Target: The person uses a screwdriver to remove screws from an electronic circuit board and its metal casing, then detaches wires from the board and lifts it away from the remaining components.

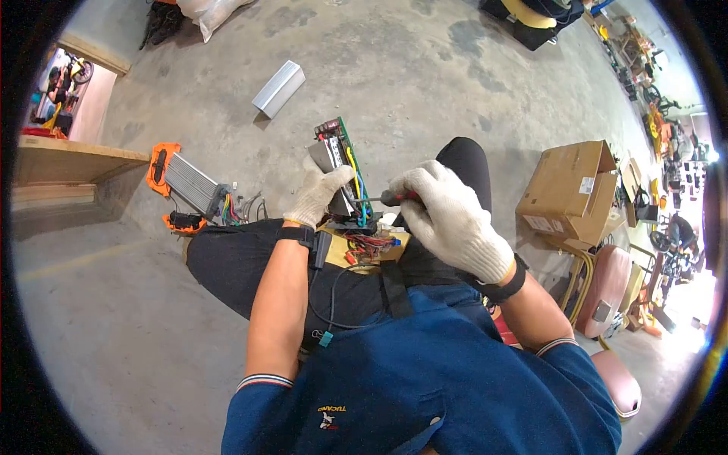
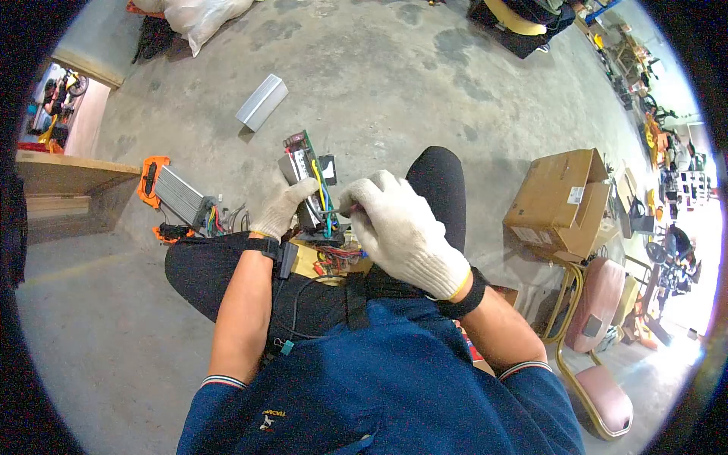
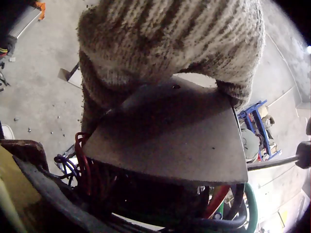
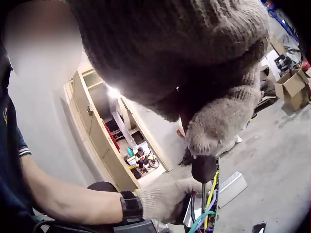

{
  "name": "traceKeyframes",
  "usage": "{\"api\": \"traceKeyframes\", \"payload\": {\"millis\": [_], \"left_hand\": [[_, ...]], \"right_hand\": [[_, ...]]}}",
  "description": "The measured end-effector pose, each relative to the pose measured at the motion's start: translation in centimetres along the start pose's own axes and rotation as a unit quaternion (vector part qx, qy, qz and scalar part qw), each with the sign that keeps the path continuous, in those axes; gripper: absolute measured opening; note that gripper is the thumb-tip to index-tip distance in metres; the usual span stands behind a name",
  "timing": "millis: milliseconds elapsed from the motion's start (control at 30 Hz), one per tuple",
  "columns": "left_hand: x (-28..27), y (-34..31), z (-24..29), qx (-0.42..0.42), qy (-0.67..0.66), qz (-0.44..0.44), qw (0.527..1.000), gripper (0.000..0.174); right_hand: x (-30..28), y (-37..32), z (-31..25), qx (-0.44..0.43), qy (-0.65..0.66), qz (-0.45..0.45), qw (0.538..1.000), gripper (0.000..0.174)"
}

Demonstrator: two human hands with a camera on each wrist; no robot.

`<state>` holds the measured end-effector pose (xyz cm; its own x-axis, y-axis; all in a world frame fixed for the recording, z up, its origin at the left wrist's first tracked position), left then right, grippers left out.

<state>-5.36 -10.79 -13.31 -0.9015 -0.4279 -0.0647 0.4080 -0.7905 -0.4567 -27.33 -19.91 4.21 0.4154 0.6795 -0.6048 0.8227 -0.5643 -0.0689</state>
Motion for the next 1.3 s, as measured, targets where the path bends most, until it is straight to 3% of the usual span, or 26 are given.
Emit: {"api": "traceKeyframes", "payload": {"millis": [33,167,233,267,367,433,567,633,667,733,800,833,867,933,1000,1067,1100,1133,1300], "left_hand": [[0.0,-0.1,0.0,-0.002,-0.004,0.002,1.0,0.076],[0.2,-0.7,1.0,-0.005,0.008,-0.004,1.0,0.075],[0.3,-0.6,0.4,-0.005,-0.03,0.013,0.999,0.073],[0.2,-0.4,0.2,-0.005,-0.03,0.012,0.999,0.073],[0.0,-0.1,-0.3,-0.019,-0.014,-0.019,1.0,0.07],[0.0,0.2,-0.9,-0.019,-0.015,-0.017,1.0,0.068],[0.3,0.3,-1.0,-0.022,-0.014,-0.009,1.0,0.069],[0.6,-0.7,0.6,0.029,0.008,0.043,0.999,0.041],[0.2,-0.8,0.5,0.034,0.007,0.039,0.999,0.041],[-1.0,0.0,-1.0,0.023,0.169,0.015,0.985,0.041],[-1.4,1.1,-5.1,-0.077,0.027,-0.009,0.997,0.042],[-0.7,0.6,-4.3,-0.081,-0.02,-0.035,0.996,0.043],[-0.9,0.9,-4.1,-0.073,-0.022,-0.03,0.997,0.04],[-0.5,-1.6,1.4,-0.018,0.085,0.014,0.996,0.038],[-0.9,-0.7,-0.1,0.069,0.079,0.043,0.994,0.047],[-1.6,0.6,-3.4,0.008,0.033,0.012,0.999,0.05],[-1.3,0.2,-2.4,0.018,0.013,-0.002,1.0,0.038],[-1.9,2.5,-7.6,-0.046,-0.066,-0.03,0.996,0.04],[-1.1,2.2,-5.3,-0.051,-0.058,-0.028,0.997,0.043]], "right_hand": [[-0.1,-0.1,-0.3,-0.069,-0.016,-0.016,0.997,0.031],[0.2,-0.2,-1.6,-0.09,-0.005,0.036,0.995,0.03],[0.1,-0.1,-2.0,0.097,0.039,0.049,0.993,0.031],[0.1,-0.1,-1.7,0.097,0.039,0.05,0.993,0.031],[0.4,0.0,0.0,0.076,0.002,0.015,0.997,0.034],[0.1,-0.1,-0.4,-0.081,0.007,0.011,0.997,0.033],[0.3,-0.2,-1.3,-0.068,0.03,0.044,0.996,0.029],[0.4,-0.3,-1.0,0.057,0.042,0.056,0.996,0.03],[0.6,-0.1,-0.8,0.057,0.038,0.06,0.996,0.03],[0.6,-0.1,-0.1,-0.056,0.048,0.042,0.996,0.032],[0.5,-0.2,-0.9,-0.09,0.038,0.03,0.995,0.031],[0.5,-0.4,-1.1,-0.062,0.026,0.026,0.997,0.032],[0.8,-0.4,-1.2,-0.038,0.023,0.021,0.999,0.033],[1.0,-0.3,-2.0,0.055,0.026,0.002,0.998,0.034],[1.3,-0.3,-1.5,0.05,0.018,0.022,0.998,0.03],[1.6,-0.1,-1.2,0.058,0.01,0.016,0.998,0.028],[1.9,0.0,-0.8,0.031,0.006,0.023,0.999,0.028],[2.2,0.0,-0.2,0.005,0.002,0.028,1.0,0.029],[1.9,-0.6,-0.9,-0.039,0.013,0.084,0.996,0.034]]}}
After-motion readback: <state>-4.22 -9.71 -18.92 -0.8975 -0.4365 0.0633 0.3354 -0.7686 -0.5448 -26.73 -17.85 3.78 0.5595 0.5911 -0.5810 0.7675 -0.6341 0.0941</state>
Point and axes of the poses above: each hand's wrist, its own y-axis towards the middle knuckle, its own x-axis out of the palm, z = x × y, the point moved 4 cm from there along y, towards the middle knuckle, and after that the axes turned 13 degrees about y, right-handed, at the moved point
